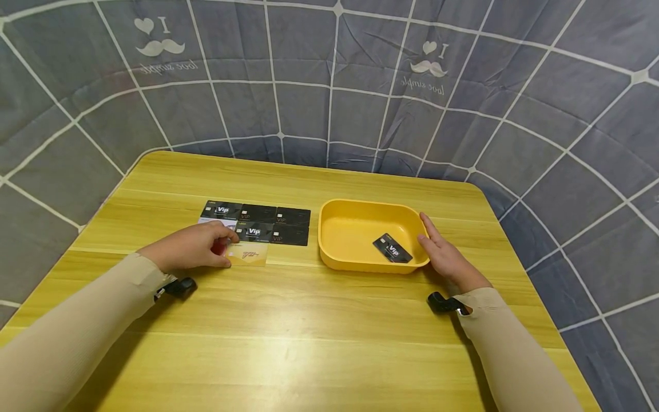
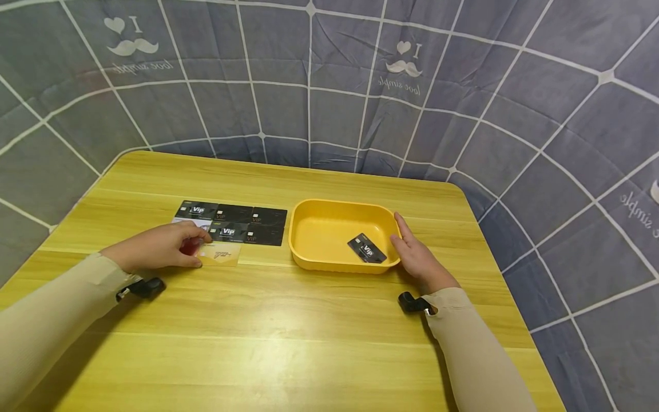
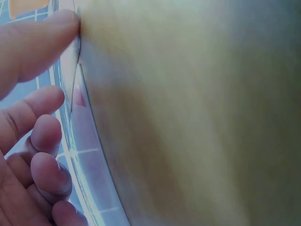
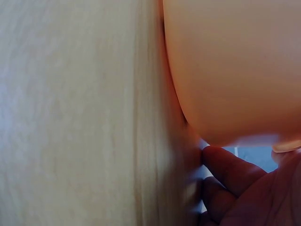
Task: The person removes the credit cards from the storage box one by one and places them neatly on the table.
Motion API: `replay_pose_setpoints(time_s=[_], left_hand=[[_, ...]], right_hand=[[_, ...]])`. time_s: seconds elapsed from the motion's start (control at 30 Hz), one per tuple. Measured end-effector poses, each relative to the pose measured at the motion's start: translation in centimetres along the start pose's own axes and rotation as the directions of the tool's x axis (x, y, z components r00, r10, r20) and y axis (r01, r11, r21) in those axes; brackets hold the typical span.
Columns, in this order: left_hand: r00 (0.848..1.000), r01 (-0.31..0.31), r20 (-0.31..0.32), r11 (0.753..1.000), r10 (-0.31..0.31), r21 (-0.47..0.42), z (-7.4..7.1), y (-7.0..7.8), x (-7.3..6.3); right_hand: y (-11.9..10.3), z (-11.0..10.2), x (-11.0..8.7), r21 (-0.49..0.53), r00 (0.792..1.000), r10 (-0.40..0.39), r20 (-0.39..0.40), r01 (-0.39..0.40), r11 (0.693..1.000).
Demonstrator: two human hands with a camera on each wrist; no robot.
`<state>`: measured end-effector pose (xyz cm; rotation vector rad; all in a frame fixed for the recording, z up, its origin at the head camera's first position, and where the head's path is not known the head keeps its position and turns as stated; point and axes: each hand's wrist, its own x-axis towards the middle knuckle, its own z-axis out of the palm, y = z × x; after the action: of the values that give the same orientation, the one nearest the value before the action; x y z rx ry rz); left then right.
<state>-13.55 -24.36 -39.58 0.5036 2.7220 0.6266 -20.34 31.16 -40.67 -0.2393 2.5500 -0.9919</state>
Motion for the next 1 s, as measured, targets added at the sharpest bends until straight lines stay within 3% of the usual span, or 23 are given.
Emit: replay_pose_setpoints(time_s=[0.53,0.8,1.0], left_hand=[[0.999,0.04,0.026,0.999,-0.04,-0.004,-0.4,0.9,0.3],[0.998,0.06,0.031,0.998,-0.06,-0.019,-0.5,1.4,0.5],[0.997,0.069,0.031,0.997,-0.069,-0.025,-0.5,1.8,0.7]], right_hand=[[0.0,-0.4,0.2,0.02,1.0,0.012,0.01,-0.013,1.0],[0.5,-1.1,0.7,0.011,0.999,-0.048,0.015,0.047,0.999],[0.6,-1.7,1.0,0.007,0.999,-0.042,0.024,0.042,0.999]])
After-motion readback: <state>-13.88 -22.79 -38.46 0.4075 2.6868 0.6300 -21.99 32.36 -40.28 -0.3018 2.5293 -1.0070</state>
